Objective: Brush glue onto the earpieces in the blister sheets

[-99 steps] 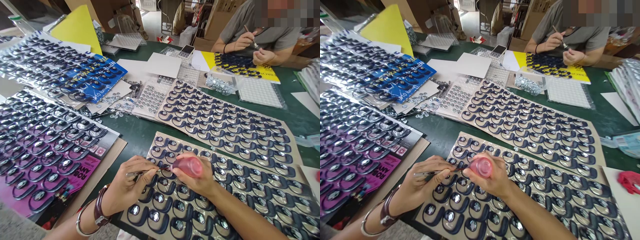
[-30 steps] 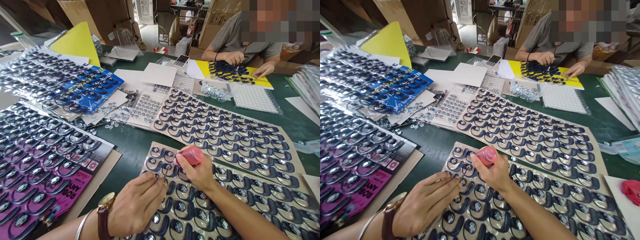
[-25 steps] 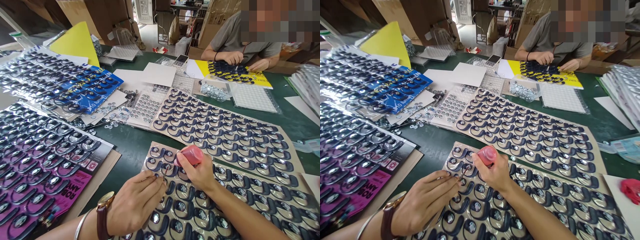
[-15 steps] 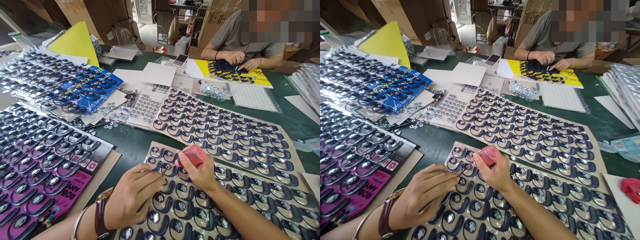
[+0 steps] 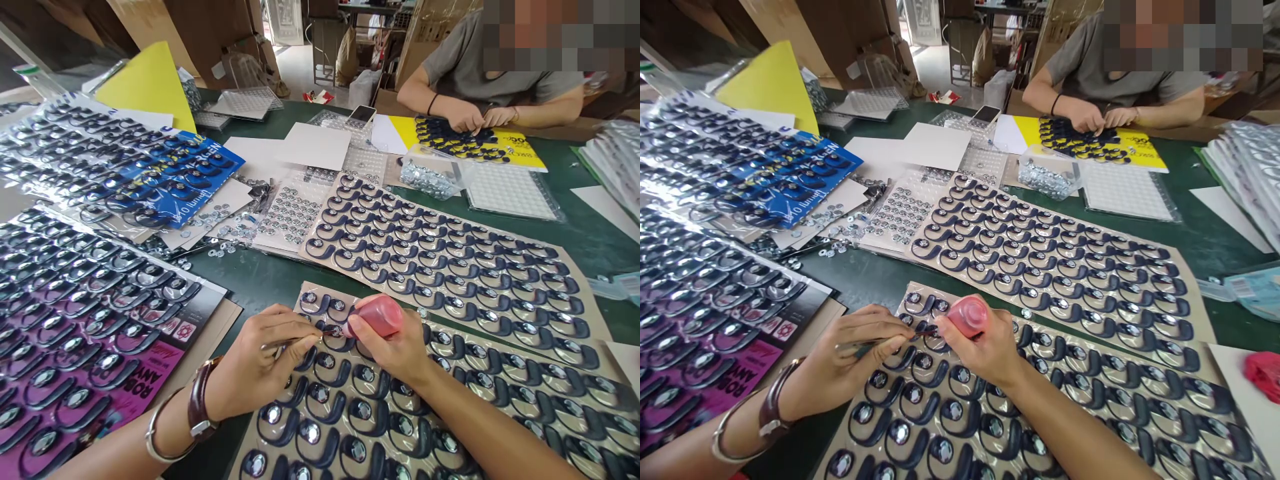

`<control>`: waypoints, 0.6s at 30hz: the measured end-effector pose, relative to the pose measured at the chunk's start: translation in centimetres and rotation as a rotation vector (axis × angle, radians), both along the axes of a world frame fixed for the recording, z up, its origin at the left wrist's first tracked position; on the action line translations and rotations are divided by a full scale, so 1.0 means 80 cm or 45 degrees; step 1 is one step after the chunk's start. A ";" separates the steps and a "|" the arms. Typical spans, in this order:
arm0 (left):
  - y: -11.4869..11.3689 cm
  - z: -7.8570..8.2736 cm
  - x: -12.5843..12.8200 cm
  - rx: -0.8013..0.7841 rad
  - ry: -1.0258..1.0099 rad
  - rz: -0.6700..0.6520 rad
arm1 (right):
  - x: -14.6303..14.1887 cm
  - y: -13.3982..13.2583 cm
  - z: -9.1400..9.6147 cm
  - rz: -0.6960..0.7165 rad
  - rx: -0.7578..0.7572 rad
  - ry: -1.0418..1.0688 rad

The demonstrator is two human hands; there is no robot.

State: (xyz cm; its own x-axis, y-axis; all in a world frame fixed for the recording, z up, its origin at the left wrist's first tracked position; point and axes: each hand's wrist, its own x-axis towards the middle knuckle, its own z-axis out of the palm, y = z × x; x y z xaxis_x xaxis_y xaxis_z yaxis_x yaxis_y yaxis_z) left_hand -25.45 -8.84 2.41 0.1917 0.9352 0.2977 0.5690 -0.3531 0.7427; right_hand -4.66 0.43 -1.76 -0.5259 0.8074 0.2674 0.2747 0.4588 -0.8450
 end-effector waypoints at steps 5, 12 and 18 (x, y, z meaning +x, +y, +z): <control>0.004 0.001 -0.003 -0.094 -0.077 0.044 | -0.004 -0.002 -0.003 0.051 0.231 0.067; -0.002 -0.002 -0.001 -0.024 0.009 0.023 | 0.002 0.006 0.026 0.055 -0.218 0.034; -0.008 0.002 0.005 0.232 0.277 -0.127 | 0.001 0.040 0.034 -0.039 -0.301 0.058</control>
